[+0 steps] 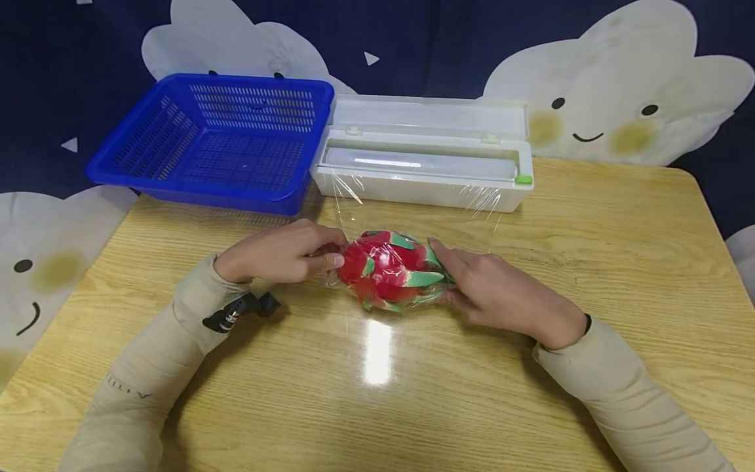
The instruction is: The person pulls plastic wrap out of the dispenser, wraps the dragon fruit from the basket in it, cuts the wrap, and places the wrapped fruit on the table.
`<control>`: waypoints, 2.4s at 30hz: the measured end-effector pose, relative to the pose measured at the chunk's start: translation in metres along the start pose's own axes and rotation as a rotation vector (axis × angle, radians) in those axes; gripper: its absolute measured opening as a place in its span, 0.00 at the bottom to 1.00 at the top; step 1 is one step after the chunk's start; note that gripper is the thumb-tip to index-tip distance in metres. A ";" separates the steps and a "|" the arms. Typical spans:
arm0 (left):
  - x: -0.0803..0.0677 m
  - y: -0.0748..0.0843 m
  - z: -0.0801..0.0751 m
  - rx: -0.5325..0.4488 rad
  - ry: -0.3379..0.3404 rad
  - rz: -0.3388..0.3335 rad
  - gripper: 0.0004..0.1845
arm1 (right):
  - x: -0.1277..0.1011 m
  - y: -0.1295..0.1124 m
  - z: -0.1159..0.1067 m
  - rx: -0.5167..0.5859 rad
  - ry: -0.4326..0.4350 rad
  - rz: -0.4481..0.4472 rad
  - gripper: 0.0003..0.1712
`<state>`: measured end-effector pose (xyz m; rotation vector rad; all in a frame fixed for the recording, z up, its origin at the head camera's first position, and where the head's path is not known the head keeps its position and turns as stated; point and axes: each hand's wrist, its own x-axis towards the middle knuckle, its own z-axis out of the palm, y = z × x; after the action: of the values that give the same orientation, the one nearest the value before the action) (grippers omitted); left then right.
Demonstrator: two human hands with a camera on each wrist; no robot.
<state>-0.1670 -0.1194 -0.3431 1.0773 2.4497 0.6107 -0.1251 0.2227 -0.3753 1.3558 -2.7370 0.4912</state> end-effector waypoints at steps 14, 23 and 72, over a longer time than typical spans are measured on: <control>-0.001 0.001 0.000 -0.028 -0.008 -0.014 0.14 | -0.001 0.000 -0.002 0.045 -0.024 -0.002 0.51; -0.001 0.003 0.001 -0.048 0.006 -0.026 0.15 | 0.003 0.000 -0.005 0.055 -0.049 0.009 0.48; 0.003 0.008 0.001 -0.045 -0.030 -0.131 0.17 | 0.006 0.004 -0.016 0.246 -0.180 0.098 0.41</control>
<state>-0.1634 -0.1117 -0.3401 0.8943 2.4455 0.6009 -0.1335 0.2253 -0.3600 1.3827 -2.9819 0.7719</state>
